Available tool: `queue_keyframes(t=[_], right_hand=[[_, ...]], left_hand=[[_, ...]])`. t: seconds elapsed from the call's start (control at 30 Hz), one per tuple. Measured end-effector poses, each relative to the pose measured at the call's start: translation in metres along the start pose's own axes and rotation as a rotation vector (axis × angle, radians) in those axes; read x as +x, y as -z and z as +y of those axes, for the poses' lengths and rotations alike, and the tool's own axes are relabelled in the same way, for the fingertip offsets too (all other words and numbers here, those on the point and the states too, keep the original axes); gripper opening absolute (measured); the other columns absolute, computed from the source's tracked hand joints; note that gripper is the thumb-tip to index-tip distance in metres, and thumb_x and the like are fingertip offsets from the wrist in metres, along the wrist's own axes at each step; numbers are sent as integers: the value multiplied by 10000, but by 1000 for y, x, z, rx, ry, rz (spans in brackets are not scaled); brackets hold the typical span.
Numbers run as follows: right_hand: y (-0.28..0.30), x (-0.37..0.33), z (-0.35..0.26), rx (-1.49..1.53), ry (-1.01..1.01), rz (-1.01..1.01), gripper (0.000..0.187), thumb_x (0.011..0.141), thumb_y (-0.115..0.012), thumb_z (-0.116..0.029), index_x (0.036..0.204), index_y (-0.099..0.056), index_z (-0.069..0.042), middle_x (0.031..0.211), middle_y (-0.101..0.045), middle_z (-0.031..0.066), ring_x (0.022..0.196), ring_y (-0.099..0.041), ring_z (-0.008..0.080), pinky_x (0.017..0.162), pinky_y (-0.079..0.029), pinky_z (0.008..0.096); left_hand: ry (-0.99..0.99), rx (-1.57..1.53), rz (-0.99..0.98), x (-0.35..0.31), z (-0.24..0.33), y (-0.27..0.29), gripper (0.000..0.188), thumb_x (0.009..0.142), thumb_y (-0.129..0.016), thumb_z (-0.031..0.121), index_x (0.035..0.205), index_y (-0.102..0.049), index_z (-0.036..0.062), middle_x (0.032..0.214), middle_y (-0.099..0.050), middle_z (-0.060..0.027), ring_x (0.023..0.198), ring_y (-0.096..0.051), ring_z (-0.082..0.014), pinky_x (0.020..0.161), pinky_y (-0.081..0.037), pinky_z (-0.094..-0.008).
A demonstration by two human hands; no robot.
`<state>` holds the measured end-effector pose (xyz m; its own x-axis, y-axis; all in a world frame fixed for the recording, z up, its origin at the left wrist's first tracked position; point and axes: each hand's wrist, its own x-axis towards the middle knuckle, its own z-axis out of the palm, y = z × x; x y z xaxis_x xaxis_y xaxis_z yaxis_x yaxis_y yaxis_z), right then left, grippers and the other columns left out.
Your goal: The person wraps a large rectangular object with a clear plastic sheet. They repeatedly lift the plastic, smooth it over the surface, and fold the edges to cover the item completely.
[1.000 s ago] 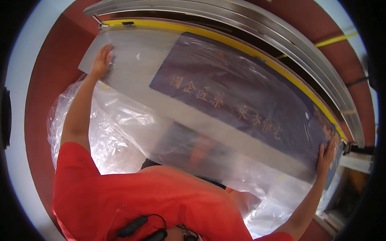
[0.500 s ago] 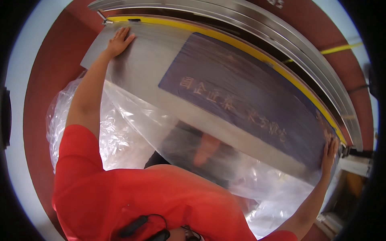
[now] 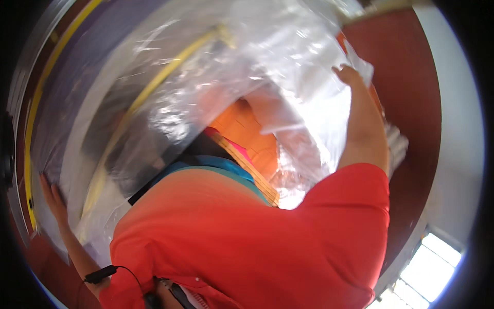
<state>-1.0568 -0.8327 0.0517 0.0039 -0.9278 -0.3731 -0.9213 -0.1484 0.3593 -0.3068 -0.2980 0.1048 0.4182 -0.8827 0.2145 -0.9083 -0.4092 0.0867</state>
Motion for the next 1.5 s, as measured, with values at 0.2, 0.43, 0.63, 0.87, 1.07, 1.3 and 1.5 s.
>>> queue_keyframes(t=[0.2, 0.43, 0.63, 0.87, 1.07, 1.3, 1.5], right_hand=[[-207, -82, 76, 17, -231, -676, 568, 737, -417, -492, 1089, -465, -49, 1154, -422, 127, 1104, -355, 288, 910, -271, 381], [-238, -123, -33, 27, -97, -279, 572, 748, -408, -143, 1261, -156, -135, 1315, -177, 55, 1203, -194, 224, 928, -262, 427], [-257, -131, -1, 37, -380, -484, 242, 755, -433, -120, 949, -569, -72, 1031, -532, 77, 993, -487, 218, 784, -420, 323], [-128, -58, -34, 449, 427, 226, 301, 783, -406, -251, 674, -523, 4, 669, -540, 167, 651, -526, 287, 620, -397, 357], [112, -171, -217, 782, 1104, 147, 179, 736, -477, -70, 615, -384, 24, 528, -314, 169, 476, -250, 226, 441, -292, 317], [288, -221, -289, 1129, 1139, 914, 206, 813, -461, -195, 729, -526, -18, 578, -373, -50, 533, -319, 37, 488, -270, 184], [323, -109, -253, 832, 851, 892, 356, 831, -413, -297, 581, -391, -45, 533, -355, -9, 532, -327, 70, 511, -290, 210]], left_hand=[[-33, -56, -73, 15, 3, -15, 426, 876, -265, 241, 1243, -232, 26, 1304, -187, -137, 1209, -169, -245, 976, -130, -321], [-34, 135, -314, 10, -32, 15, 450, 874, -278, 253, 1241, -210, 3, 1295, -200, -152, 1204, -178, -253, 979, -135, -305], [94, 79, -501, 26, -32, 32, 464, 861, -332, 258, 1224, -235, -13, 1269, -252, -166, 1191, -210, -261, 977, -154, -306], [-168, 348, -327, 98, 8, 37, 395, 794, -490, 189, 1112, -413, -32, 1195, -367, -173, 1137, -315, -260, 949, -224, -314], [-468, -646, -352, 164, 280, 17, 475, 712, -548, 203, 1148, -414, 70, 1184, -406, -88, 1110, -361, -189, 936, -249, -316], [-603, -1440, -833, 93, 351, 9, 246, 733, -548, 268, 859, -544, 57, 667, -550, -83, 576, -506, -170, 547, -401, -306], [-300, -829, -707, -6, 145, 41, 480, 728, -557, 364, 1017, -463, -7, 1020, -460, -179, 990, -408, -277, 850, -327, -313]])
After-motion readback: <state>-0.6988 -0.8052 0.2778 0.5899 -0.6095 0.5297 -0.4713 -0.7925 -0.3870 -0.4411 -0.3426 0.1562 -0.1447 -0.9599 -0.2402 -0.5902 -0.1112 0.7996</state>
